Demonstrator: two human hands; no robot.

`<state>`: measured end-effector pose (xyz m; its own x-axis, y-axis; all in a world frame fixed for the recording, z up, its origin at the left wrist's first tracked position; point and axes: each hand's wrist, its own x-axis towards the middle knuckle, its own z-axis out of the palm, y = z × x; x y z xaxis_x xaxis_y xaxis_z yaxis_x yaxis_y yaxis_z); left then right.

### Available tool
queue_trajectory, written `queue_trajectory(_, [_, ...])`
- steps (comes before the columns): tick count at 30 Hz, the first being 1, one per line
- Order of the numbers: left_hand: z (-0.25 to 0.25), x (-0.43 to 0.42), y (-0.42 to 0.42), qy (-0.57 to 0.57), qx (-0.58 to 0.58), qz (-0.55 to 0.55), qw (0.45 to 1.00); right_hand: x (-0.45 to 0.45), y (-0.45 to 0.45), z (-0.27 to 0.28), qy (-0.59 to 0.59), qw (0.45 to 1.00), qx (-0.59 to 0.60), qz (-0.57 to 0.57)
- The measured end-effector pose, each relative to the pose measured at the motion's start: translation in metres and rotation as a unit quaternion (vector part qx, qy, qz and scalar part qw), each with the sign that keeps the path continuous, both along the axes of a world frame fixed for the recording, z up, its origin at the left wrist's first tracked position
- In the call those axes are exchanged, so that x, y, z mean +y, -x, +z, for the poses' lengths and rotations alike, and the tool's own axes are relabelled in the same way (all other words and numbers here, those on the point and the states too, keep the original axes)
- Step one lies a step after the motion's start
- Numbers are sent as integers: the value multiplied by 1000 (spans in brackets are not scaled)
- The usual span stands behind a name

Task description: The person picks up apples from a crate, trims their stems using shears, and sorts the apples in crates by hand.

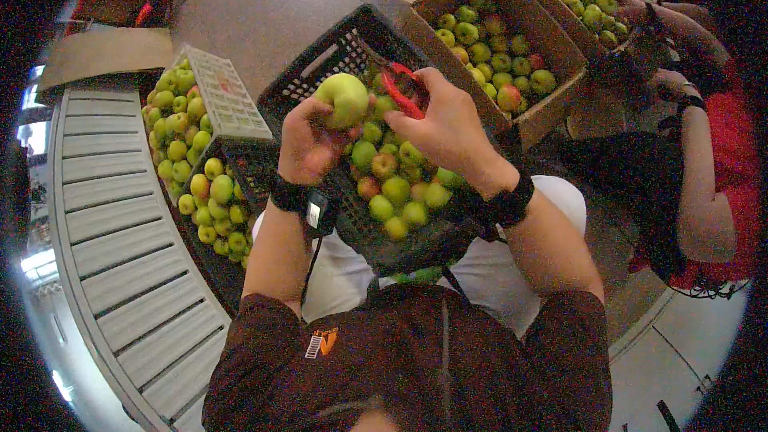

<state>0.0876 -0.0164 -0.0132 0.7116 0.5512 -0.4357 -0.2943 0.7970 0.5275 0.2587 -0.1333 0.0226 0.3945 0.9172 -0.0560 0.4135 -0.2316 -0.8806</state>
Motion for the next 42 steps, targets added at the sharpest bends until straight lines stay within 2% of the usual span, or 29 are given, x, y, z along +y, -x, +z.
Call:
queue_trajectory(4, [5,-3,-2,-59,14,-1,998,2,-1,-3,-7,1000,8,2])
queue_trajectory(7, [21,-19,-16,-204,75,-52,975,4,-3,-24,6,998,70,6])
queue_trajectory(8, [19,-21,-18,-205,59,-74,974,3,-2,-27,6,998,59,4])
queue_trajectory(11, [13,-20,-17,-222,21,-149,963,-2,-6,-22,52,986,152,51])
queue_trajectory(14, [10,-23,-18,-249,57,-196,947,-6,-12,-29,89,964,237,86])
queue_trajectory(15, [7,-24,-22,-296,76,-202,931,-9,-15,-32,93,961,245,91])
queue_trajectory(18, [7,-35,-31,-311,66,-200,927,-12,-32,-44,54,962,255,85])
queue_trajectory(20, [1,-36,-35,-264,65,-167,948,-10,-48,-43,32,950,306,57])
queue_trajectory(22, [5,-32,-37,-169,82,-122,975,3,-87,-43,96,986,135,31])
queue_trajectory(23, [11,-27,-36,-192,127,-87,969,14,-121,-61,120,992,30,24])
queue_trajectory(24, [9,-19,-32,-172,123,-41,976,21,-149,-78,140,987,-75,19])
queue_trajectory(26, [1,-4,-22,-130,116,54,983,35,-170,-63,310,943,-115,-35])
queue_trajectory(28, [8,3,-17,-141,113,114,977,39,-221,-131,367,894,-240,-94])
queue_trajectory(31, [11,10,-8,-129,138,166,968,35,-240,-172,396,857,-309,-119])
queue_trajectory(33, [13,14,-1,-126,141,176,966,36,-247,-188,468,825,-303,-91])
queue_trajectory(34, [15,18,3,-127,145,184,964,36,-247,-201,474,810,-317,-135])
queue_trajectory(35, [19,20,6,-133,165,197,957,37,-258,-218,507,797,-308,-112])
queue_trajectory(36, [17,24,11,-135,169,210,953,35,-263,-237,499,784,-349,-121])
queue_trajectory(37, [16,28,15,-138,171,222,950,40,-256,-235,520,774,-340,-126])
queue_trajectory(38, [14,32,18,-141,171,231,948,36,-272,-261,517,784,-323,-114])
queue_trajectory(42, [10,37,23,-135,160,256,944,29,-267,-273,512,787,-333,-84])
